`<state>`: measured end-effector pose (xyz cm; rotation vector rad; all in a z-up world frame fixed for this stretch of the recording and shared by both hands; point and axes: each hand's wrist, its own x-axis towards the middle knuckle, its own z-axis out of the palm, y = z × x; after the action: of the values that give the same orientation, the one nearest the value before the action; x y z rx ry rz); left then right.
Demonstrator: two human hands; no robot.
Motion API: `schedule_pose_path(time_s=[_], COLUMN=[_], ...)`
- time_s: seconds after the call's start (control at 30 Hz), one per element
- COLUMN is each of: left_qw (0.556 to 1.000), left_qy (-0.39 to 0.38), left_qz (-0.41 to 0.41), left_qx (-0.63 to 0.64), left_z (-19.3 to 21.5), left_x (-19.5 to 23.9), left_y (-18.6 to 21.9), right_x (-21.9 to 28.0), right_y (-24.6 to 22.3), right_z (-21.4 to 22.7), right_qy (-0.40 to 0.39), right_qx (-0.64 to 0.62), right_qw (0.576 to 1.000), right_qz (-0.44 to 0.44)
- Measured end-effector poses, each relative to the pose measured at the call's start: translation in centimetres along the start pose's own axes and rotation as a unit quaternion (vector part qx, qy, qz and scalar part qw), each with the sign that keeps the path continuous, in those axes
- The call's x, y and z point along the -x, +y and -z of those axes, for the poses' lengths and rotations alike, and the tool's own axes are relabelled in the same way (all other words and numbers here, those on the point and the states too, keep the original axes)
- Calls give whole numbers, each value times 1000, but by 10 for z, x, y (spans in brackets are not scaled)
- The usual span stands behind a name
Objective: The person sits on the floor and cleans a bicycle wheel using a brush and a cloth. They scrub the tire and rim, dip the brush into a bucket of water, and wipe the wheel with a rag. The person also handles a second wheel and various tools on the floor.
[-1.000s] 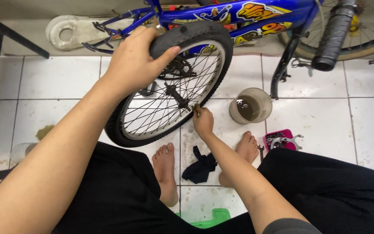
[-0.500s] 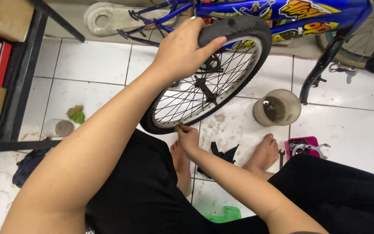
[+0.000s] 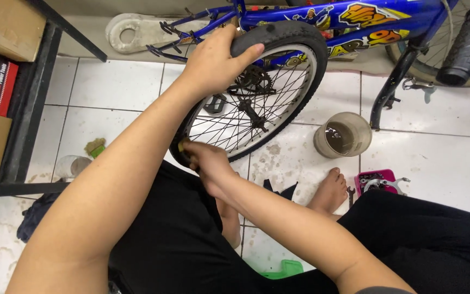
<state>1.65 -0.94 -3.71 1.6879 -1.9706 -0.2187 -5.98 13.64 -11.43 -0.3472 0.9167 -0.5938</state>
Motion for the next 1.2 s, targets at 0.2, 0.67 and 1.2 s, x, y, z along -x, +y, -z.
schedule_pose_path(time_s=[0.2,0.67,1.2], left_qw=[999,997,997], left_qy=[24,21,22], left_qz=[-16,-57,-73], left_qx=[-29,-48,-22], left_z=[-5,16,10], left_x=[-1,-1,8], left_y=[-8,-40,10], right_x=[9,-89,-129], right_y=[-70,-54,47], right_z=[-3,193,226], right_qy=[-24,181,115], right_qx=[-105,378,665], right_qw=[984,638,552], right_qz=[144,646,490])
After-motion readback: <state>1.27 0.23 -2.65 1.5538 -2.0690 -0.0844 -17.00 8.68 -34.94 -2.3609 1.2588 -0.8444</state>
